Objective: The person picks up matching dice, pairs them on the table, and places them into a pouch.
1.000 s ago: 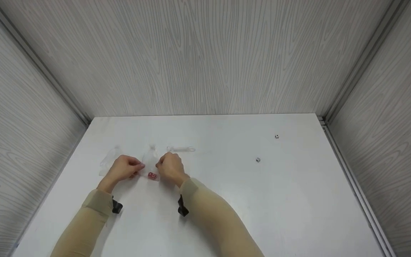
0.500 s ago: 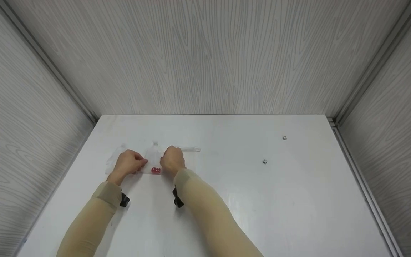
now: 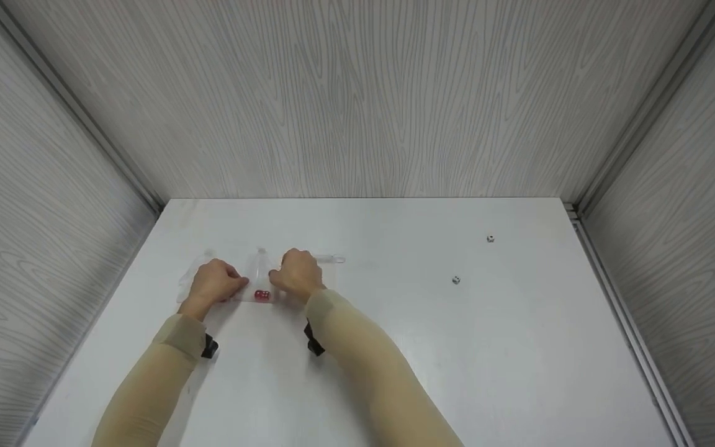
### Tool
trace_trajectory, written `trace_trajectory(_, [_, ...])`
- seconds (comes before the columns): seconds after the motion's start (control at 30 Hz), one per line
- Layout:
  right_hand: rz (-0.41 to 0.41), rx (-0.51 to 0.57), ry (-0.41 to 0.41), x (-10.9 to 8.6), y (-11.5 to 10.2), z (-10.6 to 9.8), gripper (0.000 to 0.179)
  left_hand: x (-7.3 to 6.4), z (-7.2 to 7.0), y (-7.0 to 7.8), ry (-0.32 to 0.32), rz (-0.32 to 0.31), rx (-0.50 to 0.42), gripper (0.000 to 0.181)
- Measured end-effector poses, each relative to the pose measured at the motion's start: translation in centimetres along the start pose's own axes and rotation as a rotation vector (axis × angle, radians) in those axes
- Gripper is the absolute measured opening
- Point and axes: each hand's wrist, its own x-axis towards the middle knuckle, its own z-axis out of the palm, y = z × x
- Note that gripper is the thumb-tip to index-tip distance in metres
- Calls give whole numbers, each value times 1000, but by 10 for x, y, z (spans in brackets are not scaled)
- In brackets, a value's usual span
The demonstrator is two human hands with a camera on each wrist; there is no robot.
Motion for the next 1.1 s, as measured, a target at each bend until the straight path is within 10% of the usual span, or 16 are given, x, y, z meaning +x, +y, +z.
trace_trajectory(0.3, [-88,44,105,-2,21,-48,45,-7,-2,4,115,55,5,31])
trace_trajectory(0.6, [-124,78,153,-6,94,-113,51,-21,11,42,283,244,2,40])
trace_trajectory(1.1, [31,-28,225,-37,241,-205,69,-26,74,105,76,452,97,54])
